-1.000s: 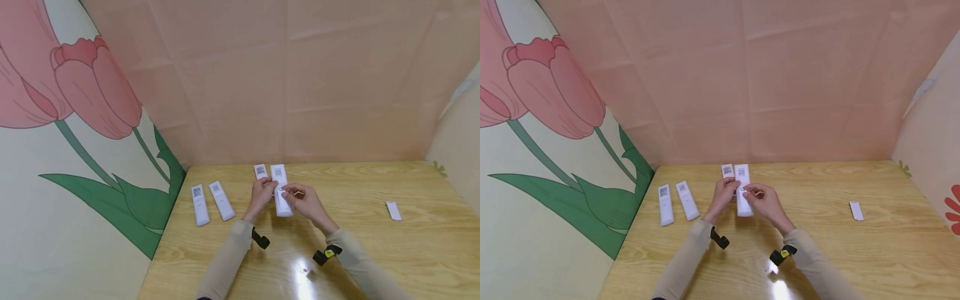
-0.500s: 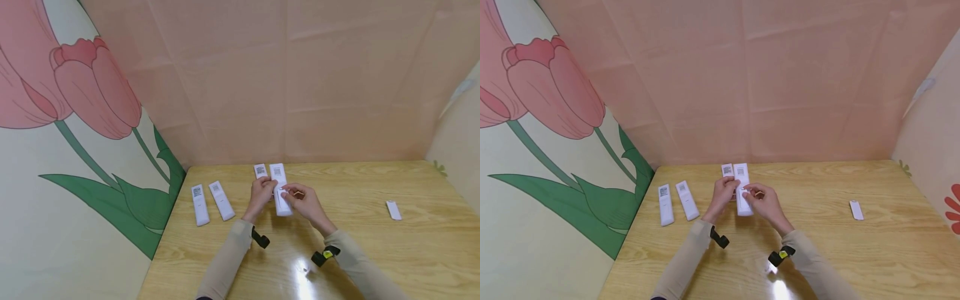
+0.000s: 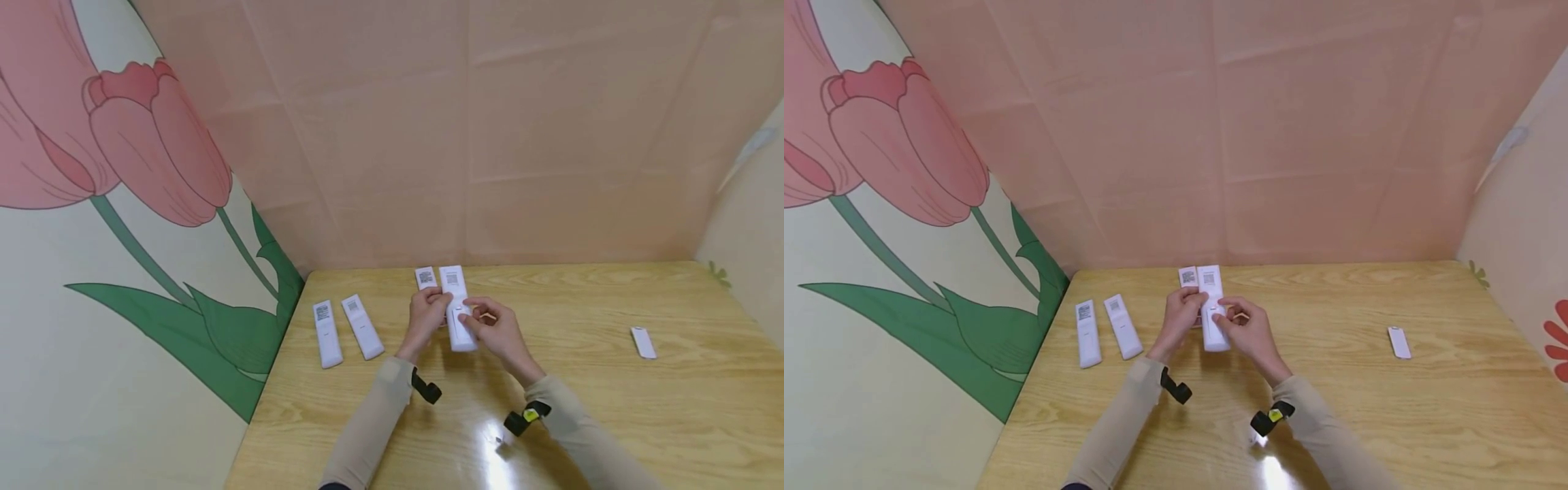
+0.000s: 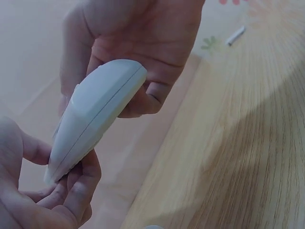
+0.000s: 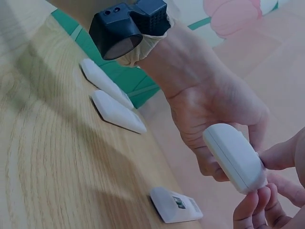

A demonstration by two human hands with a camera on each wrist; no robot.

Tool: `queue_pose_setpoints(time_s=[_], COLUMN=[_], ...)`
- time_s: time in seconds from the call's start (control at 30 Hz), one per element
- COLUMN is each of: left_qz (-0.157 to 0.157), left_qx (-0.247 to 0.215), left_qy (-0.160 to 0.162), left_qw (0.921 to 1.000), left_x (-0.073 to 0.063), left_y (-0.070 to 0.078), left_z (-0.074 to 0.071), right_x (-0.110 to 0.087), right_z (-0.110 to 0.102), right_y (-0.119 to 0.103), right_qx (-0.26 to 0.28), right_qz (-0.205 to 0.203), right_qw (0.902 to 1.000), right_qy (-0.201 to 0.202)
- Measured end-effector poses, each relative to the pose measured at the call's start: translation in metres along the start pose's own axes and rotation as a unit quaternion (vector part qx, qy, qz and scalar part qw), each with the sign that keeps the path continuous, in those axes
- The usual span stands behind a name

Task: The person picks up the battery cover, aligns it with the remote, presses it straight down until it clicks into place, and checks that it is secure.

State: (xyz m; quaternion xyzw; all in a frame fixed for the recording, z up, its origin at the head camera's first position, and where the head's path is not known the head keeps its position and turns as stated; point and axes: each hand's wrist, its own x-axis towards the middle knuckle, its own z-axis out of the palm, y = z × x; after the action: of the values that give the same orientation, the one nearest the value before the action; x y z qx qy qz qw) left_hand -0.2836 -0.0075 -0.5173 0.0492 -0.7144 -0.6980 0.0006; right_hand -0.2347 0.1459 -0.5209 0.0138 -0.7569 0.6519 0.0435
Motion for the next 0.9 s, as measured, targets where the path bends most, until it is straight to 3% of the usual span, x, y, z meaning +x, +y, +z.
queue_pose_setpoints(time_s=[0.23,0.53,0.9], left_qz=[-0.001,-0.005,-0.004], left_qx=[-0.007,-0.002,-0.013], left_qy=[-0.003,-0.001,-0.03], left_qw=[1.0,1.0,0.9994], left_x=[-0.0002,-0.0014,0.0005], left_y=[0.0021,0.0018,0.0021], left_z=[-0.0006,-0.0015,-0.0065], right_x=[-0.0005,0.001,0.0038], right_z=[0.0009,0.0005,-0.0053], right_y=[-0.0002,0.004,0.0022], right_qx=[0.024,0.046,0.055], right_qz=[0.028,0.115,0.127], right_qw=[0.9992,0.9919,0.9891], right_qy=[0.014,-0.026,-0.05])
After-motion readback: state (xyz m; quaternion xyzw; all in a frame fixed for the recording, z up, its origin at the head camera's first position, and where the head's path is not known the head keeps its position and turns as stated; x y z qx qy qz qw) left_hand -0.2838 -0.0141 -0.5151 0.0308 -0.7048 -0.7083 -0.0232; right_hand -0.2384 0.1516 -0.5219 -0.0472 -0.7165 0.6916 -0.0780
